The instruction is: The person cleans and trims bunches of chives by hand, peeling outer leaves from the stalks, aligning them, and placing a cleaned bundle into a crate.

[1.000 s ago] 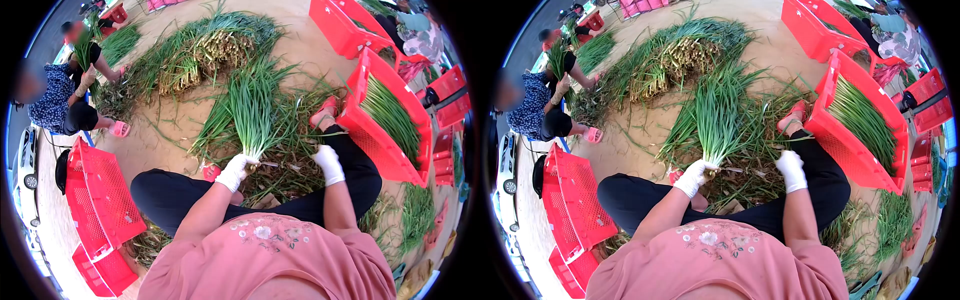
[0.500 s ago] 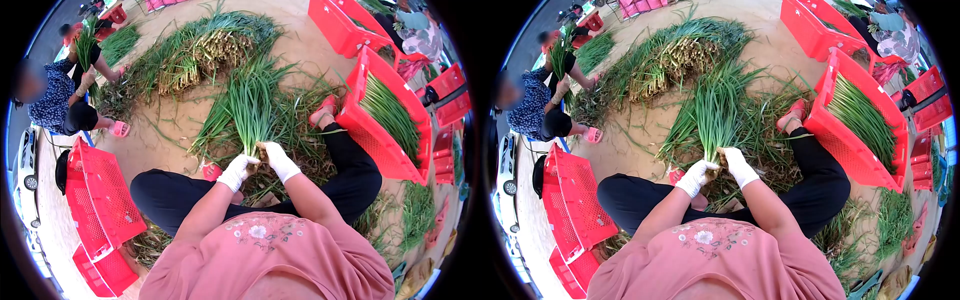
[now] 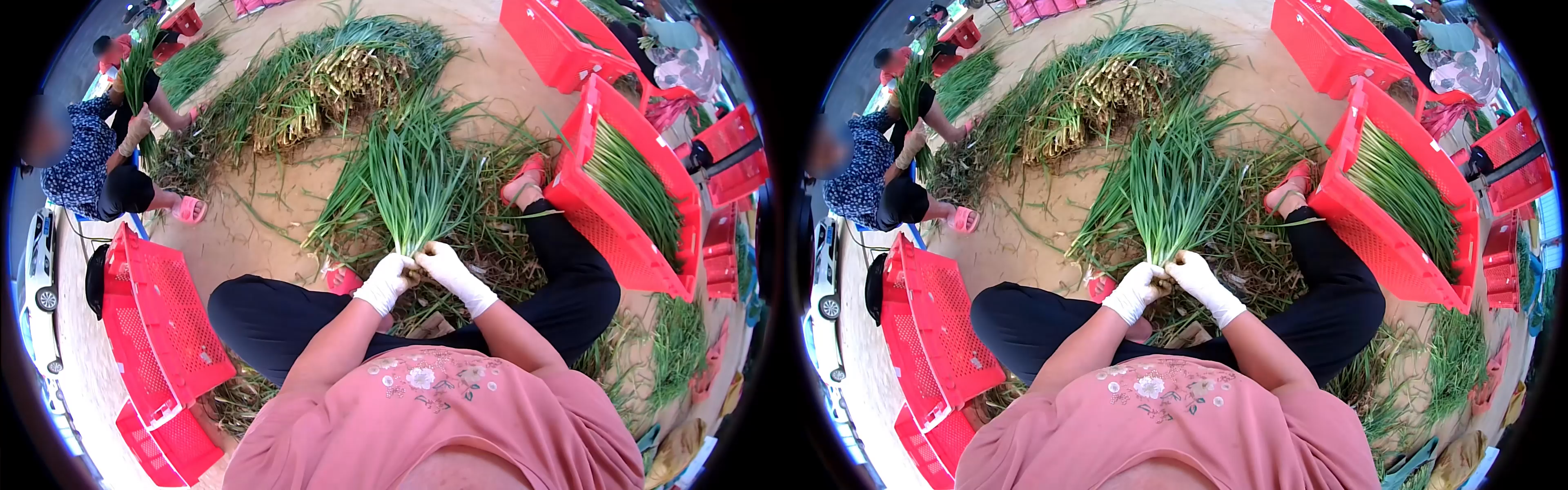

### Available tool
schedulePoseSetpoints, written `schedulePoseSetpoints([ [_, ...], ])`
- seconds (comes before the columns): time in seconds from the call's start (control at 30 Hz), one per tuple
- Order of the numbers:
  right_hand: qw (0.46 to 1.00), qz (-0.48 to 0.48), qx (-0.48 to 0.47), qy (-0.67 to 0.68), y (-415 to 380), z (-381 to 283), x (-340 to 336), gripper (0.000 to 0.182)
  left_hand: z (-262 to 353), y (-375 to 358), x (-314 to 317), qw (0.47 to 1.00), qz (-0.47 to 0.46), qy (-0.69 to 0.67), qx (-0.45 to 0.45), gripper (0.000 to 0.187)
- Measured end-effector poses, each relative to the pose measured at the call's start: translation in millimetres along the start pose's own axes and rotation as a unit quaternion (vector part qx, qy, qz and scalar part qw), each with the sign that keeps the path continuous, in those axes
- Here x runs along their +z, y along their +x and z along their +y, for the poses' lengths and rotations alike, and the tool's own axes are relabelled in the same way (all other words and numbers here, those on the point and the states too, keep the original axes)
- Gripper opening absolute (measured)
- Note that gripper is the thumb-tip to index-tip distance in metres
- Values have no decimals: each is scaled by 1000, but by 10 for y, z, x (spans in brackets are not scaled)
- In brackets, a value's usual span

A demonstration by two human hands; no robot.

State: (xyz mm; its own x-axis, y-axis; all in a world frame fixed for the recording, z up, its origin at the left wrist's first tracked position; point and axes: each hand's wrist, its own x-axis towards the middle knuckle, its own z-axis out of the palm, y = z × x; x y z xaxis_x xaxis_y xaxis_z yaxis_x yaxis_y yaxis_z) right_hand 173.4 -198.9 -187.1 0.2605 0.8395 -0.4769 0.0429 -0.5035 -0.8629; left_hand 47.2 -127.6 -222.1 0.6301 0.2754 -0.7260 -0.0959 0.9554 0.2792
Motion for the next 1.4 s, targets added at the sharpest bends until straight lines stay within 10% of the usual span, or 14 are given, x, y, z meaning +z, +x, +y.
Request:
schedulePoseSetpoints([
  [0.23, 957, -175, 21, 232, -215, -249, -399, 14, 60, -91, 110, 999, -33, 6, 10, 34],
  [0.63, 912, -93, 110, 385, -15, -76, -362, 12, 117, -26, 57, 992, -47, -106, -52, 22],
  [1.17, 968, 204, -16, -145, 232, -9, 28, 29, -125, 254, 39, 999, 23, 31, 19, 26],
  [1.4, 975, 192, 52, -96, 233, 112, 7, 30, -170, 242, 40, 994, 68, 83, 36, 22],
])
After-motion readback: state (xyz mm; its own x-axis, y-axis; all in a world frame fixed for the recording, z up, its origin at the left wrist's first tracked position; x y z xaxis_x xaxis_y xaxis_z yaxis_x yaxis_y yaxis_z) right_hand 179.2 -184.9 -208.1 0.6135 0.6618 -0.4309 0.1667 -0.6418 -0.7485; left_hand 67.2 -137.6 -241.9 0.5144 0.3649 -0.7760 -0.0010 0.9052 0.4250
